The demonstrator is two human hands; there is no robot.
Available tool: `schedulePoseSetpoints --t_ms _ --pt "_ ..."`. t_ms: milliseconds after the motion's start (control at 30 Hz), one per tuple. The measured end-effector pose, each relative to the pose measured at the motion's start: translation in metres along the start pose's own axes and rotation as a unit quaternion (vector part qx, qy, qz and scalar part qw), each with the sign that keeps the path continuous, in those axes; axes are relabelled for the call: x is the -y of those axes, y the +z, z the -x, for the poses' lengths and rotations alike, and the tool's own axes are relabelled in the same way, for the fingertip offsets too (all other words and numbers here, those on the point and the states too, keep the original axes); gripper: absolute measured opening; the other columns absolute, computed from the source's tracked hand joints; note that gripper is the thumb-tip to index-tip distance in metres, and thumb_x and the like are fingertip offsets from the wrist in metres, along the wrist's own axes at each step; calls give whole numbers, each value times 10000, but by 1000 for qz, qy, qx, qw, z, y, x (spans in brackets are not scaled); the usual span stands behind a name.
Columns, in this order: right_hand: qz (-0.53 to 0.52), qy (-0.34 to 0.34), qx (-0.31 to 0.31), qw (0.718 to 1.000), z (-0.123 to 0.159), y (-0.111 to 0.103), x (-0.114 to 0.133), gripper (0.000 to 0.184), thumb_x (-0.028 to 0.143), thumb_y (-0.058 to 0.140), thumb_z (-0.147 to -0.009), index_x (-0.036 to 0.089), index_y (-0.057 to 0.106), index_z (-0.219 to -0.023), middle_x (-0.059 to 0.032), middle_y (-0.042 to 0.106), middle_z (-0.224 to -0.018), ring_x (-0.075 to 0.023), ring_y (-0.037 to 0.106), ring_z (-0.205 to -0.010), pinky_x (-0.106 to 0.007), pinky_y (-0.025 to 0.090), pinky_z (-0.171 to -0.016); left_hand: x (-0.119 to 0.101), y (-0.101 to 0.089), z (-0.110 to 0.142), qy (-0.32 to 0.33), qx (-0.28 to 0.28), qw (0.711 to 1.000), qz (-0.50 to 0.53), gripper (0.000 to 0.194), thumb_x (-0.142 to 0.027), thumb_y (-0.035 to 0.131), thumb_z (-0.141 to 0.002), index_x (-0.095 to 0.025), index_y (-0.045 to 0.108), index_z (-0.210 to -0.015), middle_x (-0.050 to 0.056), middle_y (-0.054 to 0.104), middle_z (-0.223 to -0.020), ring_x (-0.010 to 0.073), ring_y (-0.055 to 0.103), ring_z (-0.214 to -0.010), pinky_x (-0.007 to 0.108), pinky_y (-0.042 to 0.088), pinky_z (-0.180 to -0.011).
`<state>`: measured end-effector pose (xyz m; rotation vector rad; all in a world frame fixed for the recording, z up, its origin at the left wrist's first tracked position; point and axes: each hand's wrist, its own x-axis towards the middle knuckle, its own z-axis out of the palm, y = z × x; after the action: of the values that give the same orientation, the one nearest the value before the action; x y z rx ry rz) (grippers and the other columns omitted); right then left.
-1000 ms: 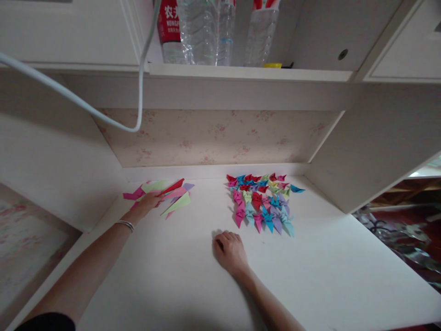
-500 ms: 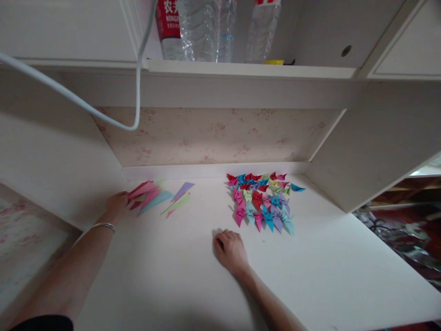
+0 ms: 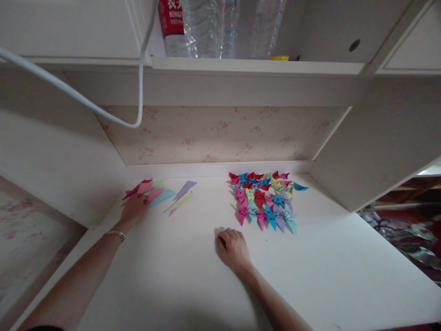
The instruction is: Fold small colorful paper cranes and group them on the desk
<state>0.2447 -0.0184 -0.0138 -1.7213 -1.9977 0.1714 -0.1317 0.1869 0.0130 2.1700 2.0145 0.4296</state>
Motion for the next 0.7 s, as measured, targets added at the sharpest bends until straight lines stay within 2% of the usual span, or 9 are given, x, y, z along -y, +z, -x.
schedulePoseSetpoints --t_ms 133,200,333,400,500,633,700 --pt "4 3 -4 1000 0 1 -1 123 242 524 -905 224 625 -838 -16 648 -841 -164 547 -842 -288 302 -772 -22 29 7 27 21 999 -37 425 -332 406 -863 -131 628 -1164 159 546 -1321 292 453 -1254 407 323 -1066" --pt "4 0 -5 1000 1 2 -1 121 240 526 -904 224 626 -838 -16 650 -842 -162 547 -836 -288 301 -769 -32 38 11 18 23 998 -51 463 -386 388 -882 -180 590 -1244 154 457 -1417 332 377 -1315 494 282 -1071" --pt "4 -4 -6 1000 1 0 0 118 245 529 -905 228 627 -842 -15 654 -843 -164 547 -835 -291 298 -770 -49 41 13 -21 74 995 -70 532 -582 364 -869 -360 503 -1332 115 320 -1518 438 233 -1374 711 184 -993" --pt "2 -3 -5 1000 1 0 0 119 245 529 -905 229 628 -842 -15 655 -846 -165 547 -840 -291 298 -772 -59 40 13 -43 73 994 -75 579 -626 348 -858 -350 487 -1348 133 296 -1527 461 189 -1383 740 158 -974" --pt "2 -3 -2 1000 1 -1 0 129 242 519 -908 231 629 -841 -13 655 -841 -166 547 -843 -291 296 -775 -76 42 19 -27 40 995 -91 618 -621 325 -870 -271 498 -1349 165 290 -1525 453 190 -1385 712 159 -1002" --pt "3 -5 0 1000 1 -1 -1 126 241 522 -904 228 628 -837 -15 656 -840 -170 544 -840 -294 294 -775 -103 52 32 125 49 986 -95 557 -543 320 -913 -266 471 -1373 106 317 -1529 336 237 -1401 552 174 -1100" --pt "2 -4 -1 1000 1 -1 -1 122 244 527 -902 227 629 -837 -18 656 -840 -171 544 -838 -296 294 -775 -114 59 35 161 69 981 -87 550 -507 310 -930 -252 436 -1400 92 362 -1509 285 276 -1390 467 204 -1114"
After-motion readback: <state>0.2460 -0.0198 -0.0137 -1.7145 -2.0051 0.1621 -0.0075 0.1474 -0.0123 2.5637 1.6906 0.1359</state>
